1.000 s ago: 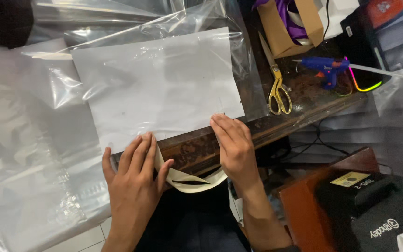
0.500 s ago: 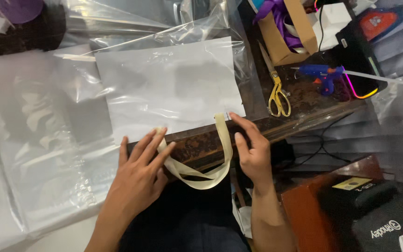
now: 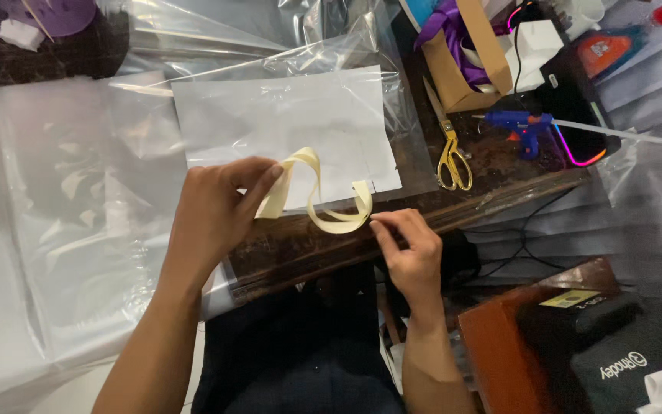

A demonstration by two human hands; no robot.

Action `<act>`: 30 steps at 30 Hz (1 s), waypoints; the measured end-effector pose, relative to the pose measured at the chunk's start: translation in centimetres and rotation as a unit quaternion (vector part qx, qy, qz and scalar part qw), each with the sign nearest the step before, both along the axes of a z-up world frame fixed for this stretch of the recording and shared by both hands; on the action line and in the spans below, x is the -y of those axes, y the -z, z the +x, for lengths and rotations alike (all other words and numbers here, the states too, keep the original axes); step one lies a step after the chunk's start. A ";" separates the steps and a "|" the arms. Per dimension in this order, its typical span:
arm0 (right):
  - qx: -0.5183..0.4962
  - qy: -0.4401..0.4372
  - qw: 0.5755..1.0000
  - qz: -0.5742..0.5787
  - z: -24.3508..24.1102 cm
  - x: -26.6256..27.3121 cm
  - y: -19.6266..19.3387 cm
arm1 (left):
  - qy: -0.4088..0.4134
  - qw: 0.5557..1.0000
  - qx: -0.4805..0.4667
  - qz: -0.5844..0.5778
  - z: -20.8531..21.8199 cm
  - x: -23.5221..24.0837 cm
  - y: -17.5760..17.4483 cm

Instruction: The person constructs a paper and plastic bag by applying adhesive with a glue gun to attach a ribbon handle to a white cardstock base, then inserts the assembly into a clear plastic sleeve.

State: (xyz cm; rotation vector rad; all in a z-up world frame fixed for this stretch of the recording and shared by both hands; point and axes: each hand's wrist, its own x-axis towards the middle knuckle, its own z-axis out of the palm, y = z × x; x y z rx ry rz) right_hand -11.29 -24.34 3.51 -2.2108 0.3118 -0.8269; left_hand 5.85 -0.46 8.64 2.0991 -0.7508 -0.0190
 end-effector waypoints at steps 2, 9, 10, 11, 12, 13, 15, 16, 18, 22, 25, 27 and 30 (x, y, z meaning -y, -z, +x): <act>0.029 -0.062 0.997 -0.023 0.4 -0.6 -0.9 | 0.032 0.999 -0.036 0.006 0.2 -0.3 0.1; 0.021 -0.105 0.994 -0.039 0.7 0.0 -0.5 | 0.066 0.991 -0.060 -0.095 -0.4 -1.9 -0.4; 0.003 -0.113 0.992 -0.048 0.8 0.3 -0.4 | 0.064 0.989 -0.086 -0.103 -0.4 -1.9 -0.2; -0.016 -0.121 0.991 -0.057 0.8 0.5 -0.3 | 0.062 0.985 -0.112 -0.112 -0.5 -1.9 0.1; -0.017 -0.122 0.991 -0.056 0.7 0.3 -0.4 | 0.061 0.985 -0.114 -0.111 -0.6 -1.8 -0.3; -0.028 -0.139 0.989 -0.051 0.7 0.1 -0.5 | 0.052 0.982 -0.104 -0.150 -0.7 -1.7 -0.6; -0.039 -0.155 0.986 -0.048 0.9 -0.6 -1.0 | 0.046 0.976 -0.094 -0.190 -0.6 -1.1 -0.9; -0.045 -0.184 0.981 -0.048 0.9 -1.2 -1.2 | -0.005 0.986 -0.060 -0.158 -0.6 -0.9 -0.9; -0.049 -0.215 0.974 -0.048 0.9 -2.0 -1.1 | -0.057 0.990 -0.025 -0.125 -0.8 -0.5 -0.7; -0.069 -0.170 0.982 -0.049 0.8 -1.4 1.4 | -0.062 0.980 -0.109 -0.155 -1.0 -0.1 0.1; -0.081 -0.064 0.987 -0.121 0.7 0.6 1.8 | -0.047 0.983 -0.085 -0.157 -1.0 -0.4 1.2; -0.088 -0.017 0.982 -0.166 0.7 1.9 2.0 | -0.037 0.984 -0.067 -0.159 -1.2 -0.8 1.7; -0.062 0.012 0.974 -0.216 1.3 3.4 2.9 | -0.010 0.989 -0.061 -0.132 -1.5 -1.0 2.2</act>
